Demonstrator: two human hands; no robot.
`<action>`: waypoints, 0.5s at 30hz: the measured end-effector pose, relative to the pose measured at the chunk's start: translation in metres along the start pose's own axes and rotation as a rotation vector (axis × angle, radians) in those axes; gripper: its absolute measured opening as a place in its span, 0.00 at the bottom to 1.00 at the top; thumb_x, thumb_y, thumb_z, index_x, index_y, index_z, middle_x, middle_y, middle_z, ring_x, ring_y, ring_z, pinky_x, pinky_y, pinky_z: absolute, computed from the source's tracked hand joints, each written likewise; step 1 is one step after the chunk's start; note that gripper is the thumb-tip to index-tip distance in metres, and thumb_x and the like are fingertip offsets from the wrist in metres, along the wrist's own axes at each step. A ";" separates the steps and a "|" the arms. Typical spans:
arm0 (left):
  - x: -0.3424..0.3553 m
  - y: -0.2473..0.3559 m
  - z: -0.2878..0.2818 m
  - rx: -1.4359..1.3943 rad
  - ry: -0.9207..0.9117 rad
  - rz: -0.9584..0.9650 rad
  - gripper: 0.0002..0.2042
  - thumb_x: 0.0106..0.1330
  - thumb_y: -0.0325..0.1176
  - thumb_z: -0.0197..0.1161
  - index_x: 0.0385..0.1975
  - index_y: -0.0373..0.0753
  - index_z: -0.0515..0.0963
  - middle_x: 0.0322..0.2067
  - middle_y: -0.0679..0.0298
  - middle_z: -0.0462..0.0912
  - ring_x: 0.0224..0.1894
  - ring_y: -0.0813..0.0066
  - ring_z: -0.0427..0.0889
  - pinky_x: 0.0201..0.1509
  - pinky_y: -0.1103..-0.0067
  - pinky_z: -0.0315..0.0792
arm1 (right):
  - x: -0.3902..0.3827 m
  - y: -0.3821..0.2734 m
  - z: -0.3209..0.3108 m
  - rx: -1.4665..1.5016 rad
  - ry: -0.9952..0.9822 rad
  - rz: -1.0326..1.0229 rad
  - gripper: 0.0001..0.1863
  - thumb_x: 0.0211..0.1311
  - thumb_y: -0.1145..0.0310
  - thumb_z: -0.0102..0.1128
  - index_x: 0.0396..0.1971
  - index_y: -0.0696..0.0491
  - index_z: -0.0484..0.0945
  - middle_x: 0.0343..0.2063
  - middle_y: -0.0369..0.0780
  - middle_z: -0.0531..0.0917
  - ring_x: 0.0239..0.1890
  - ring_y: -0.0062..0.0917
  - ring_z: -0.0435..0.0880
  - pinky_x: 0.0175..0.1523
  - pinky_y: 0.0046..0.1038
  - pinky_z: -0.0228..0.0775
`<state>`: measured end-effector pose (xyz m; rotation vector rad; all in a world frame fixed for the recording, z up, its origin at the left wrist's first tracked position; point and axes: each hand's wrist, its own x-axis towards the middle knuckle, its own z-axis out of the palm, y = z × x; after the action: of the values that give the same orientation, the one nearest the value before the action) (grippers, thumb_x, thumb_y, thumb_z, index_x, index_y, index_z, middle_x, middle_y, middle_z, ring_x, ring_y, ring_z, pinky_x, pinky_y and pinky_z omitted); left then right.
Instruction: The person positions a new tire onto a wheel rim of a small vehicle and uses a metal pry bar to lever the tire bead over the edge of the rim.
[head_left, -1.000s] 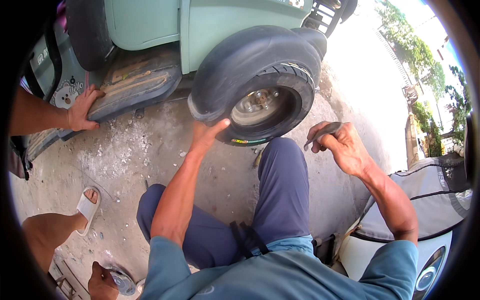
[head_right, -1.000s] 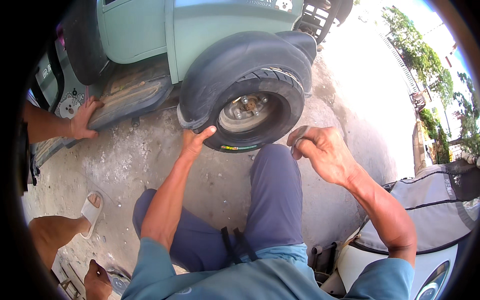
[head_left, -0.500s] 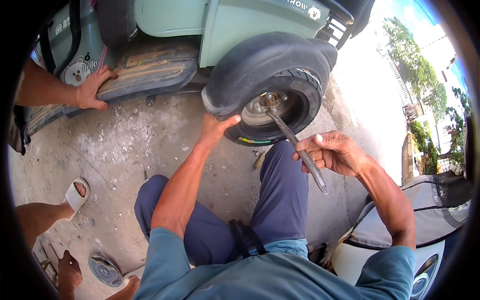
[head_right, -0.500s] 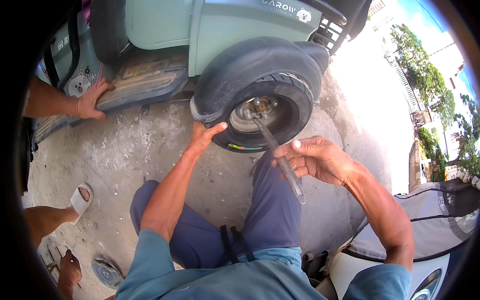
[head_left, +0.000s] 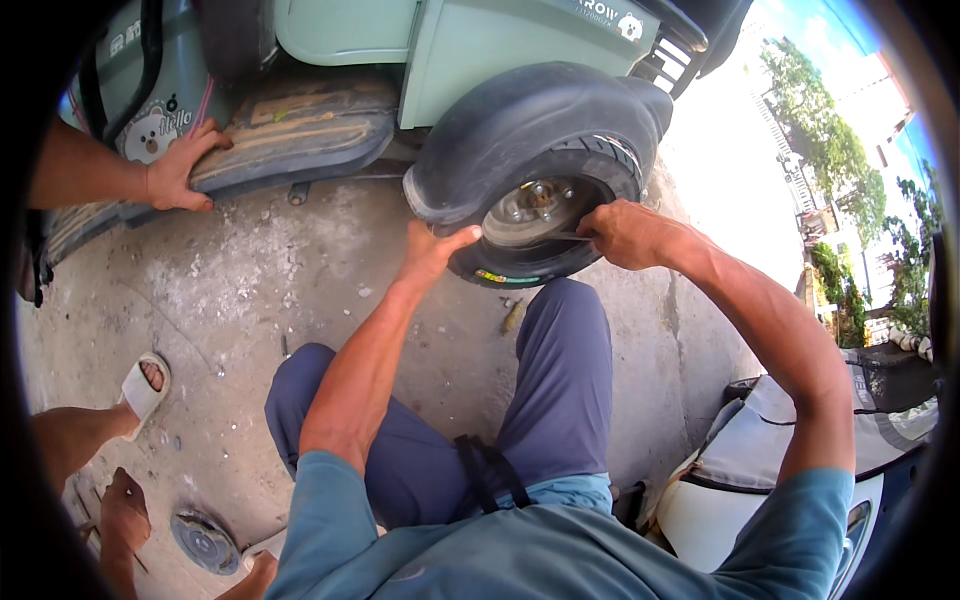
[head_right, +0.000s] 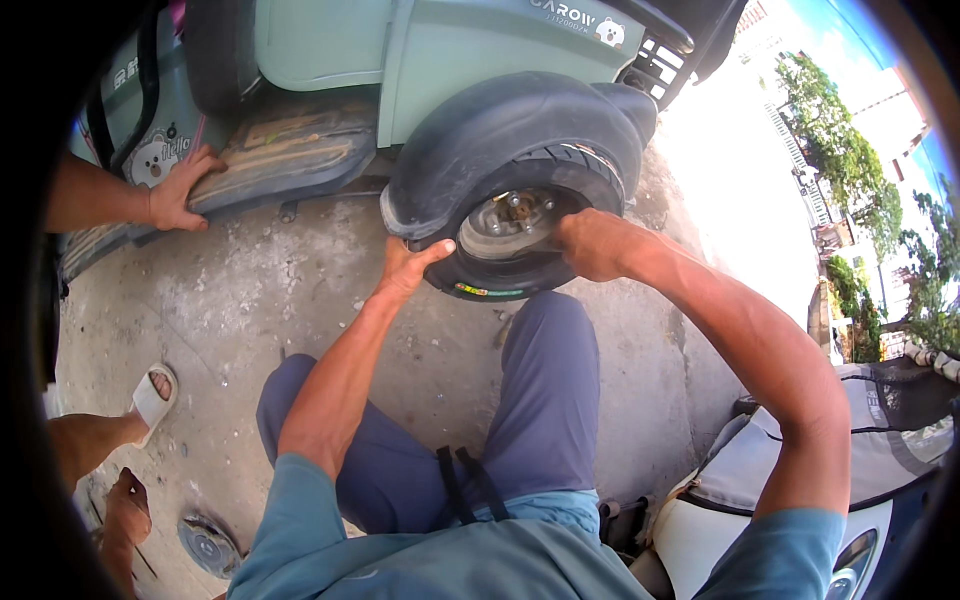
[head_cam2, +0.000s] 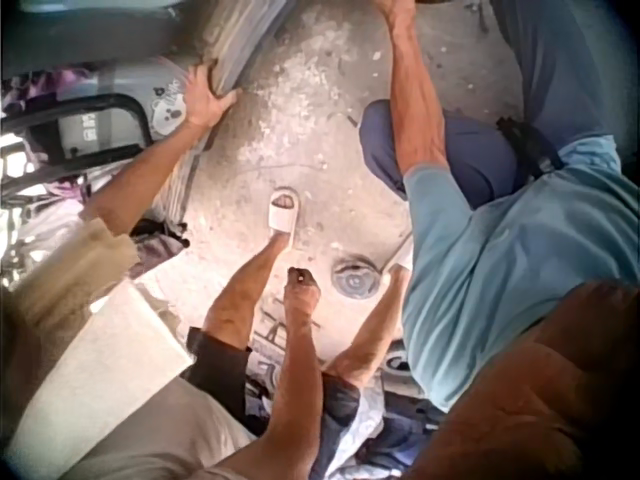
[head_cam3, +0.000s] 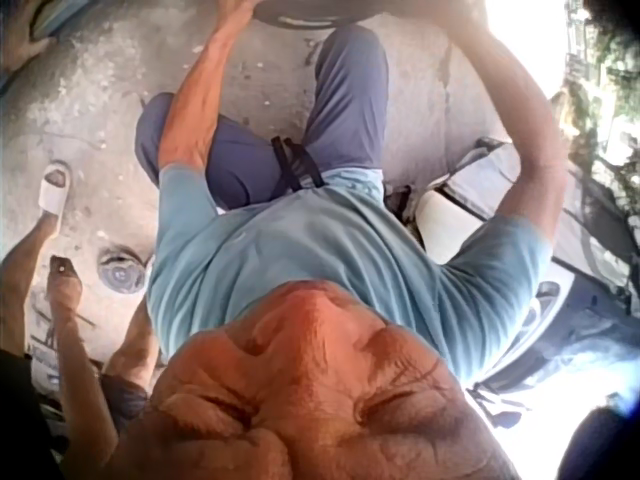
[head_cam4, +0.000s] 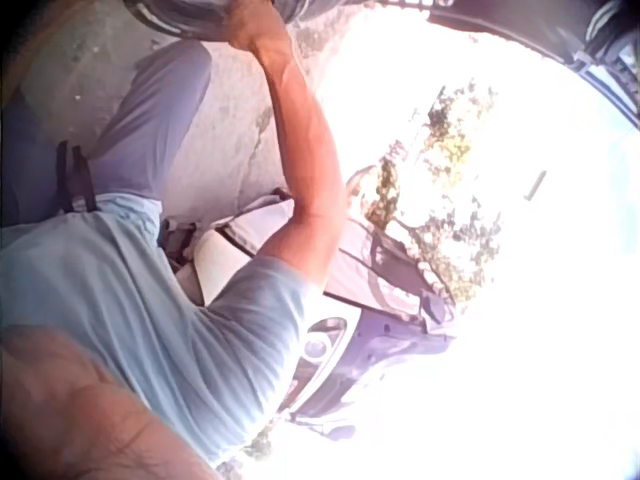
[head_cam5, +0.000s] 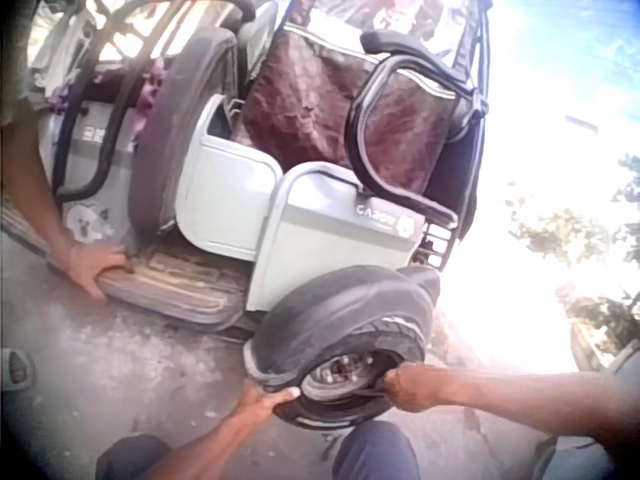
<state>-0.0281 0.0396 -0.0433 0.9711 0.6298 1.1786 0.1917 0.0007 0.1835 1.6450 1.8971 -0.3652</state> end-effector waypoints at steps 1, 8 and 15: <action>0.002 0.003 0.001 0.017 0.004 -0.010 0.43 0.48 0.41 0.79 0.65 0.29 0.69 0.62 0.53 0.76 0.65 0.61 0.73 0.71 0.70 0.63 | 0.009 0.001 0.003 -0.026 0.020 -0.006 0.14 0.59 0.75 0.52 0.40 0.60 0.85 0.38 0.54 0.87 0.47 0.49 0.86 0.52 0.42 0.78; 0.000 -0.004 -0.006 0.032 0.000 -0.020 0.43 0.49 0.41 0.79 0.65 0.28 0.69 0.62 0.52 0.76 0.65 0.61 0.74 0.71 0.70 0.63 | 0.042 -0.031 -0.034 -0.187 -0.113 0.012 0.16 0.60 0.73 0.52 0.43 0.54 0.87 0.39 0.50 0.88 0.46 0.45 0.86 0.52 0.41 0.76; 0.003 -0.007 -0.004 0.040 0.031 -0.055 0.43 0.49 0.38 0.79 0.66 0.30 0.68 0.61 0.54 0.76 0.65 0.62 0.73 0.71 0.70 0.63 | 0.058 -0.027 -0.040 -0.285 -0.367 0.035 0.19 0.58 0.77 0.56 0.51 0.63 0.81 0.43 0.53 0.87 0.47 0.44 0.88 0.42 0.42 0.83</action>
<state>-0.0270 0.0426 -0.0511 0.9647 0.7030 1.1381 0.1526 0.0643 0.1757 1.3195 1.5640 -0.3380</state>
